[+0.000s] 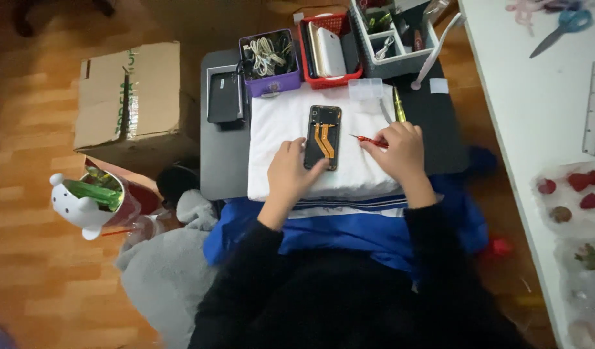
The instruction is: Disassembling a smartphone by removing the back cover and unscrewing internal components with a precision screwdriver.
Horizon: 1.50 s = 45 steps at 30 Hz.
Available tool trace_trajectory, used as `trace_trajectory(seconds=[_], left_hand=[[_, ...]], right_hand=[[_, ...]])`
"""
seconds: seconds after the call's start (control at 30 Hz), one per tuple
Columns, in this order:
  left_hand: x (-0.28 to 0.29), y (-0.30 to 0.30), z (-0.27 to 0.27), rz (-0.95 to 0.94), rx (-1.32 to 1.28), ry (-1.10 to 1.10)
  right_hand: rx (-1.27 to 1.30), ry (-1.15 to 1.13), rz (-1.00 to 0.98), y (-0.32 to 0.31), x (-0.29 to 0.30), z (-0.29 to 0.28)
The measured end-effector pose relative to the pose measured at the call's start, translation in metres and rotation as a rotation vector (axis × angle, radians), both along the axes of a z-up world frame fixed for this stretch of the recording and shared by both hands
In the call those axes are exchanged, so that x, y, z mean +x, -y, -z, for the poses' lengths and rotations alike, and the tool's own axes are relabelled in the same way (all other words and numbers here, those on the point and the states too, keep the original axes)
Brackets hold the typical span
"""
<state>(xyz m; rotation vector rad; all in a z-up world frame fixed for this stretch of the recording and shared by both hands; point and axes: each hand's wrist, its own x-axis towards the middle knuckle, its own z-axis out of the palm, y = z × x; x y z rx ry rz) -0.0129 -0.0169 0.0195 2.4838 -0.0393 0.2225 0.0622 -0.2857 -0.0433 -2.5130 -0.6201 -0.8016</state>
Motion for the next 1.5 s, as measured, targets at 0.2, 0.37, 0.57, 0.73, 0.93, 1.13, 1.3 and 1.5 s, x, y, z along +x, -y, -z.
trace_trajectory(seconds=[0.2,0.37,0.57,0.73,0.93,1.13,1.3,1.5], left_hand=[[0.031,0.045,-0.012,-0.116,0.369,-0.124],[0.027,0.038,-0.014,-0.080,0.292,-0.147],[0.006,0.017,-0.031,0.186,0.361,-0.216],[0.017,0.013,-0.041,0.364,0.331,-0.229],[0.076,0.028,-0.036,0.474,0.163,-0.043],[0.140,0.054,0.005,0.419,0.190,0.264],[0.152,0.060,0.032,0.388,-0.018,0.263],[0.138,0.025,0.046,0.322,-0.128,0.395]], right_hand=[[-0.003,-0.058,0.070,0.014,0.019,0.034],[0.217,-0.152,0.037,0.015,0.009,0.019],[0.473,-0.306,0.081,0.018,0.003,0.014],[0.497,-0.353,0.064,0.014,0.000,0.000],[0.660,-0.377,0.009,0.014,-0.001,0.003],[0.693,-0.258,0.005,0.012,-0.007,-0.007],[0.725,-0.263,0.004,0.016,-0.006,-0.001],[0.720,-0.270,-0.012,0.014,-0.009,-0.009]])
